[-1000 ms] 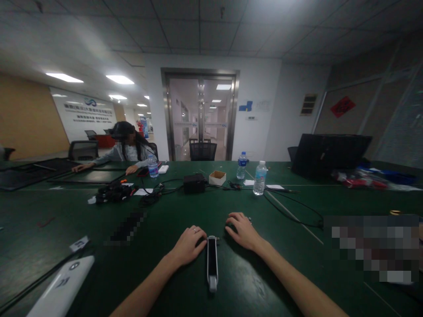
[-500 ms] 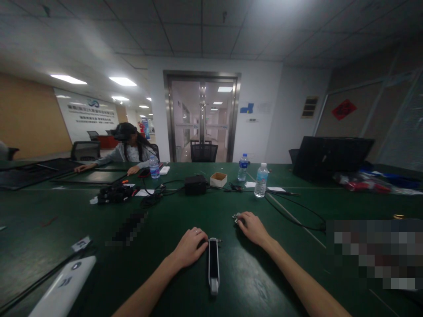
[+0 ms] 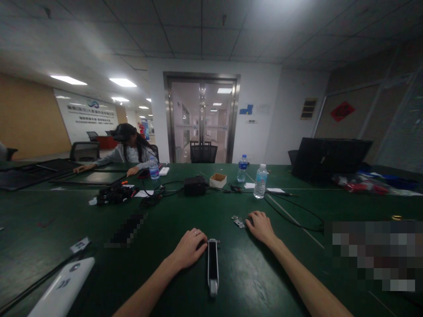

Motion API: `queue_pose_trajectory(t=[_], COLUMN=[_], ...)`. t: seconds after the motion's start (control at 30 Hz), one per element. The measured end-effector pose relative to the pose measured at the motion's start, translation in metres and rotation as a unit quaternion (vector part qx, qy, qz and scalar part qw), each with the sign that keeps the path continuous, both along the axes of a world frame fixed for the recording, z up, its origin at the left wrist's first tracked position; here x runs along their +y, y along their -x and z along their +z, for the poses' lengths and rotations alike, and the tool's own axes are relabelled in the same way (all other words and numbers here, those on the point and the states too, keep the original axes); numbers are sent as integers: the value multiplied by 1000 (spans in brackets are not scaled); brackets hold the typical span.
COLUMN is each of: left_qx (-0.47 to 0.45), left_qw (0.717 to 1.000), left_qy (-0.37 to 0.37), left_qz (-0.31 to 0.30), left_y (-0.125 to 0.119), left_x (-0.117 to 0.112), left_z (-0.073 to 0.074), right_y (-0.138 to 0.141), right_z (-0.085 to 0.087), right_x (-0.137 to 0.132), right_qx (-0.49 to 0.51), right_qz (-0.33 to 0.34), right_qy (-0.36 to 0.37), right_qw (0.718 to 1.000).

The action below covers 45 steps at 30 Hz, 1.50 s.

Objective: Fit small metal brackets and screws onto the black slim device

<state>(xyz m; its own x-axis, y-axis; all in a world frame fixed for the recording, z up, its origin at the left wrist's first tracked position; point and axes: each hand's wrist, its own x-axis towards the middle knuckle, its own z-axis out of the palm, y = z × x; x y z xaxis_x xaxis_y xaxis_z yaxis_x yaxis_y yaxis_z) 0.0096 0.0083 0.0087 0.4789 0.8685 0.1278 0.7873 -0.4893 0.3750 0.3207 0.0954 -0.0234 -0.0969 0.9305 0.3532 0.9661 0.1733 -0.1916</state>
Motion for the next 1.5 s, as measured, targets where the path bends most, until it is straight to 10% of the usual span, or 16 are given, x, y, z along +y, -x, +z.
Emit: queue_pose_trajectory(t=[0.57,0.83,1.5], left_qx=[0,0,1], left_qw=[1000,1000,1000], left_qy=[12,3,7], left_qz=[5,-5,-2], left_y=[1,1,0], left_x=[1,0,-1], left_z=[-1,1,2], right_y=[27,36,18], right_z=[8,4,5], right_x=[-8,-13,-5], right_qx=[91,76,-25], right_qz=[112,169,90], right_qy=[-109,-22,41], right_qw=[984,983,995])
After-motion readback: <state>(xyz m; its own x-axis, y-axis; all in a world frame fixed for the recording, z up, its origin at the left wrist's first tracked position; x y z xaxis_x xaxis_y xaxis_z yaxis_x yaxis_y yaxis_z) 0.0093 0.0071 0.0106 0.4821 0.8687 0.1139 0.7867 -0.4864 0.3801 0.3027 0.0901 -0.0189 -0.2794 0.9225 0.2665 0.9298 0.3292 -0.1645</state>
